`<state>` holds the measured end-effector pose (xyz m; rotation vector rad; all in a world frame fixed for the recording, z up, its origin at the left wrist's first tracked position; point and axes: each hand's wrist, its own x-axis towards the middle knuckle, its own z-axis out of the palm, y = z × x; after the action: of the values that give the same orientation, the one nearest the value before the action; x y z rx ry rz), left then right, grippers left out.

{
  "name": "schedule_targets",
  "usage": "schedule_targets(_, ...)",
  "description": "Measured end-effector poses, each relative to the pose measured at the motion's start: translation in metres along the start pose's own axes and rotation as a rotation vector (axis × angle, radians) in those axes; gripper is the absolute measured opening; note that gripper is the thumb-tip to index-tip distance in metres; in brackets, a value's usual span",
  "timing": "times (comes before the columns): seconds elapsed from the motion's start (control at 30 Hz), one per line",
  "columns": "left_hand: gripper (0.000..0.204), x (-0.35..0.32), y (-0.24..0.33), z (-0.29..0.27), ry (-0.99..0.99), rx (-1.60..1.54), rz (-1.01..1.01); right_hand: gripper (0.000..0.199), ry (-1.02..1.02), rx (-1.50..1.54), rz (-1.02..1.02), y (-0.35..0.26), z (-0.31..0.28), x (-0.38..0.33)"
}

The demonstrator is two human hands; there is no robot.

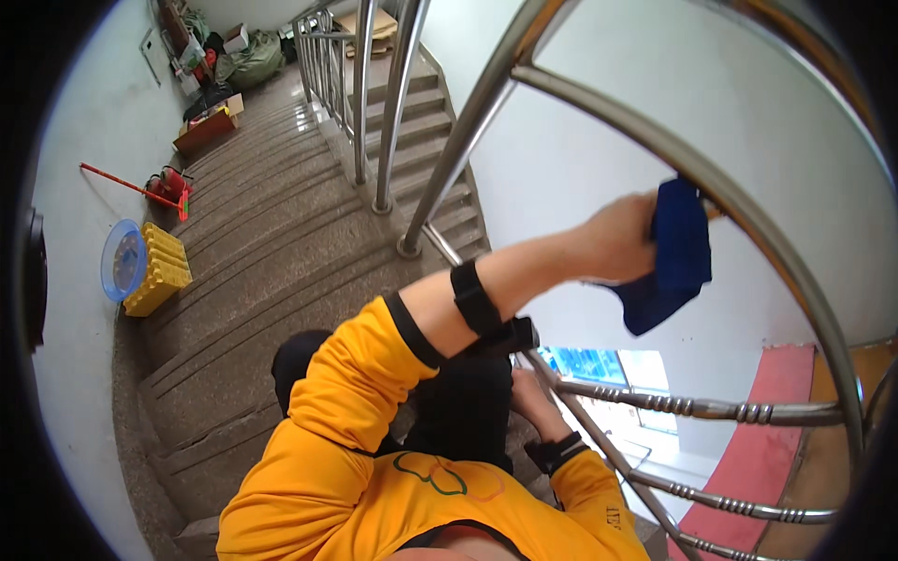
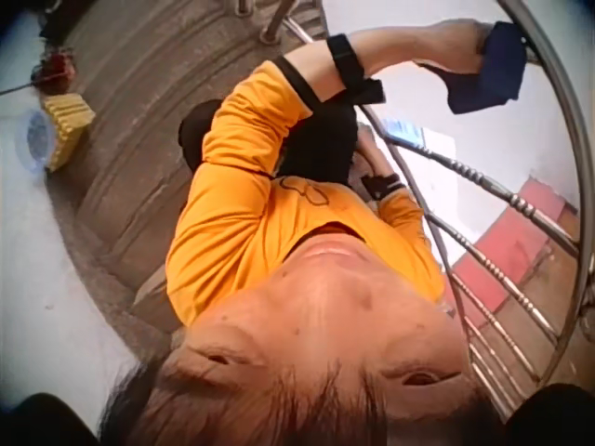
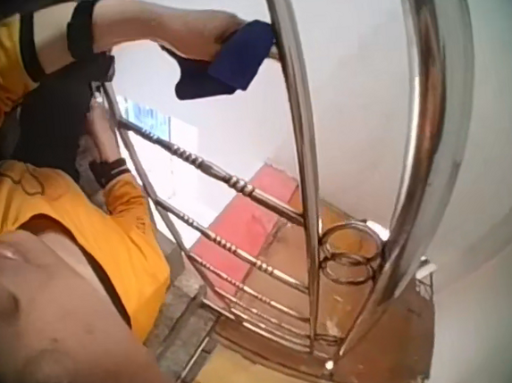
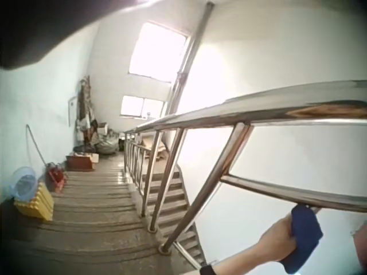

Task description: Wiping and cleaning the metal railing on a staircase.

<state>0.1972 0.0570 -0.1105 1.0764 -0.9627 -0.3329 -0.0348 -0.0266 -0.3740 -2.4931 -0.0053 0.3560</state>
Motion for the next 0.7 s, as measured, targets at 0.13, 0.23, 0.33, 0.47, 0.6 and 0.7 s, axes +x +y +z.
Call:
schedule_targets(0.13,0.035,-0.003,0.003,0.0,0.012,0.053,-0.001,0.022,0.104,0.073,0.303,-0.042,-0.044,-0.007)
schedule_targets(0.23,0.034,-0.009,0.006,0.002,0.041,0.033,0.018,0.022,0.115,-0.011,0.352,-0.066,-0.059,-0.031)
schedule_targets(0.33,0.035,-0.004,0.003,0.007,0.016,-0.014,-0.021,0.02,0.146,-0.213,0.172,-0.07,-0.072,-0.051)
schedule_targets(0.47,0.023,-0.002,-0.002,0.005,-0.006,0.001,-0.143,0.017,0.448,0.004,0.071,-0.132,-0.128,-0.047)
schedule_targets(0.6,0.04,-0.029,-0.041,-0.033,0.037,-0.472,-0.08,0.042,0.575,0.982,-0.169,-0.171,-0.162,-0.04)
schedule_targets(0.7,0.05,-0.038,-0.034,-0.042,0.005,-0.901,-0.128,0.063,0.401,1.565,-0.436,-0.167,-0.184,-0.028)
